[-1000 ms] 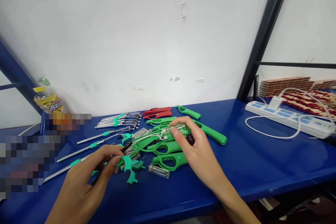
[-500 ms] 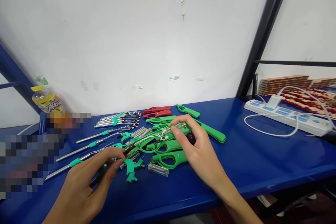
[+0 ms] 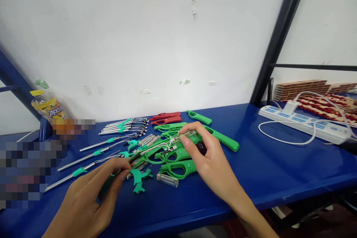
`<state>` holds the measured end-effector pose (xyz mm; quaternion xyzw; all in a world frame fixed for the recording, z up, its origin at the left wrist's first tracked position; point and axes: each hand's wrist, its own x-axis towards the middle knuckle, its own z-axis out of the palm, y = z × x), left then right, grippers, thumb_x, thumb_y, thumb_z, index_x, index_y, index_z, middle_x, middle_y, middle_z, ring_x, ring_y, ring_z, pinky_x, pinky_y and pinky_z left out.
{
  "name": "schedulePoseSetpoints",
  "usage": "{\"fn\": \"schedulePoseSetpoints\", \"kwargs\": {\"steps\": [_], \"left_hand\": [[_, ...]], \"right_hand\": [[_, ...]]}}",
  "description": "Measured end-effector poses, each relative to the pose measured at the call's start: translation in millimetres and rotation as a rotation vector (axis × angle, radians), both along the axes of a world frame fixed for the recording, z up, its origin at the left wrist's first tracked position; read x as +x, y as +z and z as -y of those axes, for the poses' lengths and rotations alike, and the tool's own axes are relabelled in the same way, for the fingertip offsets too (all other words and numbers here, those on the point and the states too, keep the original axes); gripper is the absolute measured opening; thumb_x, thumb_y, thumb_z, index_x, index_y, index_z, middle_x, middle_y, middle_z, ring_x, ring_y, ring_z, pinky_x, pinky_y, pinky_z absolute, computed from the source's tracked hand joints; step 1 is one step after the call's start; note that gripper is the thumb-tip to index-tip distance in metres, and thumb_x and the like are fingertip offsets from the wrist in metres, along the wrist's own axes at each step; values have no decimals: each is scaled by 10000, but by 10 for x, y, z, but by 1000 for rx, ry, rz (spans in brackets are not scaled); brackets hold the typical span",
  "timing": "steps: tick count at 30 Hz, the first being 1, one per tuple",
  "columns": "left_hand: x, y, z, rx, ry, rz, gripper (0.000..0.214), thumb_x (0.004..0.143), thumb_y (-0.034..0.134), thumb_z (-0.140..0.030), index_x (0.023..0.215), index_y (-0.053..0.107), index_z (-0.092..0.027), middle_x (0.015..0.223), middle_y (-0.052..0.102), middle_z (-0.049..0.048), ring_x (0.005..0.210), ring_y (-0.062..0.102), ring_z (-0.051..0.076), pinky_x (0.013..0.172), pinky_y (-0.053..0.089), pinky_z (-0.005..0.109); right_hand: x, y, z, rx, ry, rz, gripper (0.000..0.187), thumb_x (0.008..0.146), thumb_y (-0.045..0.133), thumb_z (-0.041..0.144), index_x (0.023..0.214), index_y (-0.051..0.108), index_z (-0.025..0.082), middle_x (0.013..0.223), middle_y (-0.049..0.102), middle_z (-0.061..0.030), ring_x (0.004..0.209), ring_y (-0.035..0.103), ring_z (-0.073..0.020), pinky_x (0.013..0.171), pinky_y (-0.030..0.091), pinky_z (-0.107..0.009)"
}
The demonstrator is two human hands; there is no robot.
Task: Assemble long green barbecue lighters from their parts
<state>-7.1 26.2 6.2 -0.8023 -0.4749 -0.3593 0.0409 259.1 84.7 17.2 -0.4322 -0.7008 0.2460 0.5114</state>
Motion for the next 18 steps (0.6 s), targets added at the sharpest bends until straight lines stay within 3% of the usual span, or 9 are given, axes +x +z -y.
{"fn": "schedulePoseSetpoints", "kwargs": {"steps": [4, 9, 18], "left_hand": [[9, -12, -14, 39, -13, -9, 143, 1061, 482, -169, 1075, 588, -265, 1152, 631, 30, 957, 717, 148, 716, 540, 228], [17, -27, -19, 52, -18, -15, 150, 1054, 498, -153, 1058, 608, -255, 1157, 560, 43, 805, 680, 117, 583, 502, 221], [31, 1, -6, 28, 1, -69, 153, 1049, 490, -159, 1036, 614, -247, 1129, 586, 51, 768, 676, 129, 590, 519, 238]], "right_hand": [[-7, 5, -5, 4, 2, 8, 170, 1051, 560, 445, 1038, 633, 292, 941, 611, 19, 741, 517, -168, 666, 404, -294], [-11, 7, 4, 12, -6, 12, 180, 1049, 561, 448, 1032, 635, 285, 927, 614, 13, 730, 525, -170, 650, 420, -293], [-16, 8, 49, -44, 8, 34, 244, 1055, 545, 504, 1037, 631, 277, 936, 635, -21, 679, 515, -177, 533, 380, -302]]}}
